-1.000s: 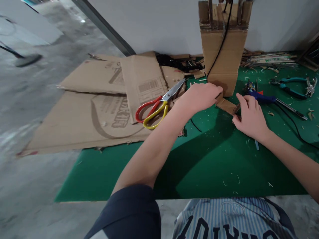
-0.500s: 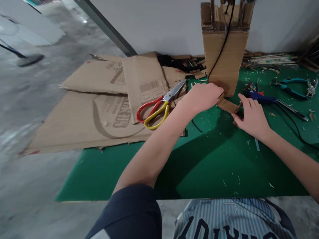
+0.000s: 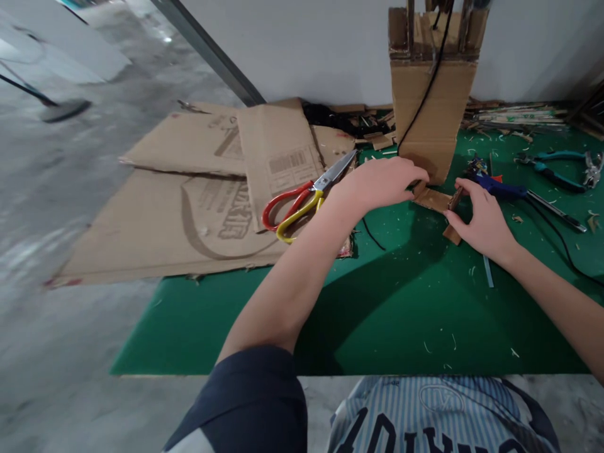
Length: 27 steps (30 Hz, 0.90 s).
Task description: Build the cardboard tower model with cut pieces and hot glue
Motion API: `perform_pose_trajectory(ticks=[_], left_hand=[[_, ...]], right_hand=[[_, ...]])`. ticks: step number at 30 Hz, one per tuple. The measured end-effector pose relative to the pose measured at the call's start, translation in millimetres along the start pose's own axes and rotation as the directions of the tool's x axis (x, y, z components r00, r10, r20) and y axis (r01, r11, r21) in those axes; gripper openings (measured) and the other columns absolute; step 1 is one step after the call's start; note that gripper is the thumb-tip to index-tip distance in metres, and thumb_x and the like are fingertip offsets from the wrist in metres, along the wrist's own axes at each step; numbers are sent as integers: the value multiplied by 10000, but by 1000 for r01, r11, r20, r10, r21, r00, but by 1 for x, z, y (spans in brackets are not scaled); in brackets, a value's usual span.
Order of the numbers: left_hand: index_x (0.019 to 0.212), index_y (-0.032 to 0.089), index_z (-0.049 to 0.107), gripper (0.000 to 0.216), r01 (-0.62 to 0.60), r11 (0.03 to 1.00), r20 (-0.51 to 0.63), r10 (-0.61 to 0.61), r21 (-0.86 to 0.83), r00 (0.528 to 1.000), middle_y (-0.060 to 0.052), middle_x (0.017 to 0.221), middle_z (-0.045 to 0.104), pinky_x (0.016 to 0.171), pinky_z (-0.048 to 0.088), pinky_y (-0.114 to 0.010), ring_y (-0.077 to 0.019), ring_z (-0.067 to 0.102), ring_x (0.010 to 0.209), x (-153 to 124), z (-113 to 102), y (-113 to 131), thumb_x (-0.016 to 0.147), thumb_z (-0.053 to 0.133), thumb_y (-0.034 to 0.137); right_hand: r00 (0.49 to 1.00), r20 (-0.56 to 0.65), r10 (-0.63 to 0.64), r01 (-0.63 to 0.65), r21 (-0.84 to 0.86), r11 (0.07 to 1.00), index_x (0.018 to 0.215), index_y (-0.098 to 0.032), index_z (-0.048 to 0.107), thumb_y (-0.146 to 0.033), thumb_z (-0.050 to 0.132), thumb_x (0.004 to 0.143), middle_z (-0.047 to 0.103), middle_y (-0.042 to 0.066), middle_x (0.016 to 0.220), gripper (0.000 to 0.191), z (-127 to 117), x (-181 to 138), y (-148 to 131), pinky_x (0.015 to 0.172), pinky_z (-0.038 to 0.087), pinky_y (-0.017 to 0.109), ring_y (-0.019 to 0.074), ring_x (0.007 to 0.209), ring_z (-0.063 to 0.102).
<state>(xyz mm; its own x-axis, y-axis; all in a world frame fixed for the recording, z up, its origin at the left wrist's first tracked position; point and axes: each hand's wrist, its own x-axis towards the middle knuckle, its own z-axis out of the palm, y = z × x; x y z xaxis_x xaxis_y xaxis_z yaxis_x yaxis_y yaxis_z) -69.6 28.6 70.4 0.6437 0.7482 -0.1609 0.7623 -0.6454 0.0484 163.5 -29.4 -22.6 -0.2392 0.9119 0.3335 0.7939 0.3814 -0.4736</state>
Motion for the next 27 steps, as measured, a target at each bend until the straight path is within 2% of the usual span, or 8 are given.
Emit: perform_pose_trajectory(ticks=[9,14,21,27], left_hand=[[1131,208,699,320,-19,998,3,19,-52,1000,-69,1168,730,781,485,-312,-231,678,1012,5,0,8,885,506,140],[1152,225,699,324,-5,1000,-9,5,-23,1000,-55,1155,744,781,490,-316,-232,682,993,0,-2,4,880,533,166],[1116,227,703,290,57,998,-35,-57,15,998,-67,1111,746,762,495,-331,-256,695,980,-4,-3,1,892,524,185],[1105,211,710,266,95,995,6,-95,35,995,-75,1081,752,749,494,-327,-255,698,962,-3,-4,4,900,541,209]], right_hand=[[999,19,-45,44,21,999,1453,-202,483,-366,620,895,639,174,1399,598,0,-3,6,1074,490,599,368,1262,629],[997,70,-31,27,50,998,1478,-198,465,-398,627,914,619,177,1431,619,2,1,8,1084,506,587,368,1293,618],[988,37,-148,149,-30,988,1464,-154,480,-317,580,957,532,207,1530,542,7,14,10,1152,452,590,381,1435,502],[988,19,-152,153,-155,976,1440,-166,496,-330,562,961,555,205,1475,511,8,14,10,1064,474,584,397,1314,555]])
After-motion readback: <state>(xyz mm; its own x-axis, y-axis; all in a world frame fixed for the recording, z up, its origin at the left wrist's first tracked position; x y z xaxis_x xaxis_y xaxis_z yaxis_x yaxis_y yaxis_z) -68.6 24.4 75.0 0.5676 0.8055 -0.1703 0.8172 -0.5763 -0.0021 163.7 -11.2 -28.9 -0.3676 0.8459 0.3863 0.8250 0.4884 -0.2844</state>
